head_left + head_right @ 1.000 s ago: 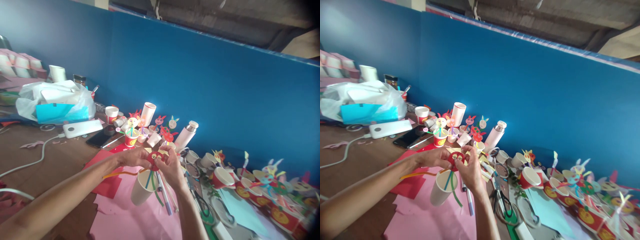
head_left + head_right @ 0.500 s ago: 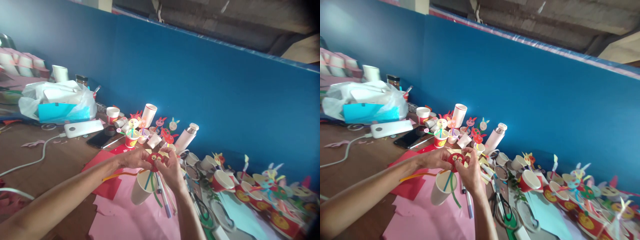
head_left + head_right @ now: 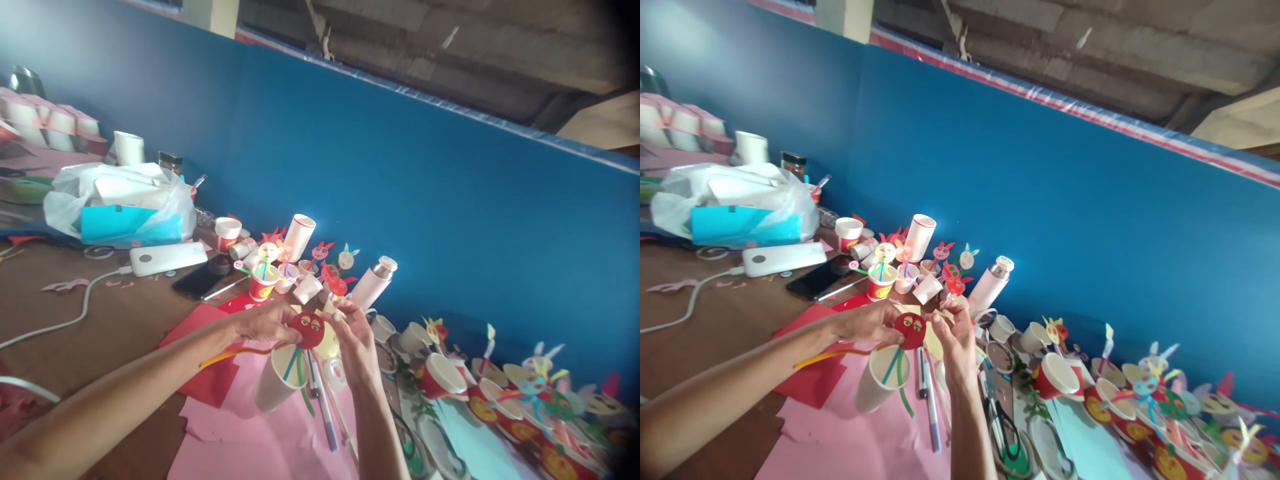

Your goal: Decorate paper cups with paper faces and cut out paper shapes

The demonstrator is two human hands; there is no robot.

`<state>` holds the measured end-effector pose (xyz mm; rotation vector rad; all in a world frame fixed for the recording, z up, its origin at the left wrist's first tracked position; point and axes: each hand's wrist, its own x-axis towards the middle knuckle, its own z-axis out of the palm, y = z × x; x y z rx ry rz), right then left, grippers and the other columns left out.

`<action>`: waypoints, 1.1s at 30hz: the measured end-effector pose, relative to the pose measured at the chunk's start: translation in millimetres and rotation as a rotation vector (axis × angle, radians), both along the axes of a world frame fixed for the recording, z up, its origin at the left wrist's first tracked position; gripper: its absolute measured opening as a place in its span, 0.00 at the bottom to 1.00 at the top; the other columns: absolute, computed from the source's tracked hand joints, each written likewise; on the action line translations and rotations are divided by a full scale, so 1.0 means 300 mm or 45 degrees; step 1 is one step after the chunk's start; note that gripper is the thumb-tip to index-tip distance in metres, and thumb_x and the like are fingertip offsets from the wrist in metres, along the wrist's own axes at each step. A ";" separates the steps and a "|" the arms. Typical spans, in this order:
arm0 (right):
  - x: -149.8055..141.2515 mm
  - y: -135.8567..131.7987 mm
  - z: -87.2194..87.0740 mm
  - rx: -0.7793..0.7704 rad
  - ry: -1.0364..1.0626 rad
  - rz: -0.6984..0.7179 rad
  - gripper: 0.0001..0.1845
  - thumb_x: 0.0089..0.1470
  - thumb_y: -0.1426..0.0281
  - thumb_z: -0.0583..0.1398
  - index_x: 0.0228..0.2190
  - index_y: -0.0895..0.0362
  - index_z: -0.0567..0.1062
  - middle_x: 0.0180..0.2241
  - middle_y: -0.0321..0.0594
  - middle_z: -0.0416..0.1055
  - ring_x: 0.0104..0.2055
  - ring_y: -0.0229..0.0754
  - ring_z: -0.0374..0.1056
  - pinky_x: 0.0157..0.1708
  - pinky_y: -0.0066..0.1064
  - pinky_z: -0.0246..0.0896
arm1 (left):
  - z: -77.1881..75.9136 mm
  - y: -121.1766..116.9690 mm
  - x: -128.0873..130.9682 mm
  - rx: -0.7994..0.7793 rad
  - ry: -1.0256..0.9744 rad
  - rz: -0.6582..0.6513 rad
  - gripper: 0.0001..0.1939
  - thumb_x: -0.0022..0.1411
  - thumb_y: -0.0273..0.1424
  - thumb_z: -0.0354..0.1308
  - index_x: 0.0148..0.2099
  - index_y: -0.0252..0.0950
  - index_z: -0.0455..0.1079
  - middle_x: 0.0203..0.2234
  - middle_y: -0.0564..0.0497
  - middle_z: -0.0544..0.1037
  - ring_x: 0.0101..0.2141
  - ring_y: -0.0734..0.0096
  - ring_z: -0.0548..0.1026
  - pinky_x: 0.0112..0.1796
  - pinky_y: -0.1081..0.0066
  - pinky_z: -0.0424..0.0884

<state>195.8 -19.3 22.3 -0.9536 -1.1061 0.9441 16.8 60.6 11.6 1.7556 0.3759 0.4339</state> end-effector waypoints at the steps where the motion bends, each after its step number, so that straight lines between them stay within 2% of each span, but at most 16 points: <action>1: -0.006 -0.005 0.003 -0.015 0.009 0.031 0.17 0.48 0.65 0.65 0.37 0.55 0.65 0.40 0.37 0.69 0.40 0.41 0.70 0.43 0.34 0.62 | 0.000 0.001 0.000 0.047 0.015 0.015 0.09 0.53 0.35 0.60 0.31 0.32 0.74 0.24 0.54 0.72 0.26 0.74 0.67 0.29 0.76 0.63; 5: -0.035 -0.017 0.006 -0.052 0.002 0.058 0.20 0.45 0.67 0.66 0.38 0.54 0.63 0.36 0.38 0.73 0.40 0.42 0.71 0.40 0.32 0.63 | -0.009 0.009 -0.001 0.180 0.086 0.059 0.09 0.54 0.35 0.59 0.31 0.33 0.75 0.22 0.55 0.70 0.25 0.76 0.66 0.28 0.78 0.61; 10: -0.051 -0.013 -0.001 -0.079 -0.034 0.076 0.20 0.45 0.68 0.65 0.38 0.54 0.62 0.39 0.40 0.73 0.40 0.41 0.71 0.40 0.32 0.64 | -0.018 0.011 0.001 0.171 0.086 0.032 0.09 0.54 0.33 0.59 0.31 0.32 0.75 0.22 0.55 0.70 0.25 0.75 0.66 0.28 0.77 0.61; 14: -0.055 -0.010 -0.007 -0.115 -0.107 0.056 0.20 0.45 0.68 0.65 0.38 0.54 0.62 0.34 0.38 0.72 0.34 0.40 0.70 0.33 0.30 0.64 | -0.020 0.012 0.005 0.158 0.035 -0.024 0.07 0.54 0.31 0.58 0.29 0.31 0.73 0.20 0.56 0.67 0.23 0.78 0.64 0.26 0.78 0.59; 18: -0.058 -0.010 -0.015 -0.188 -0.266 0.041 0.19 0.45 0.70 0.63 0.39 0.54 0.62 0.31 0.35 0.70 0.29 0.37 0.68 0.28 0.28 0.64 | -0.027 0.016 0.005 0.144 0.019 -0.055 0.06 0.54 0.30 0.58 0.31 0.32 0.74 0.23 0.56 0.70 0.26 0.77 0.65 0.28 0.78 0.60; 24: -0.054 -0.016 -0.012 -0.232 -0.428 -0.034 0.18 0.45 0.72 0.62 0.39 0.54 0.63 0.30 0.35 0.70 0.28 0.37 0.68 0.27 0.27 0.64 | -0.028 0.015 0.006 0.148 0.048 -0.045 0.07 0.53 0.32 0.58 0.30 0.32 0.74 0.21 0.56 0.68 0.24 0.77 0.64 0.27 0.79 0.59; 33: -0.054 -0.029 -0.001 -0.247 -0.408 -0.055 0.17 0.41 0.70 0.64 0.36 0.55 0.70 0.31 0.36 0.72 0.28 0.39 0.69 0.27 0.29 0.65 | -0.028 0.011 0.006 0.142 0.135 0.010 0.10 0.51 0.36 0.59 0.29 0.33 0.73 0.18 0.57 0.66 0.21 0.78 0.61 0.23 0.78 0.56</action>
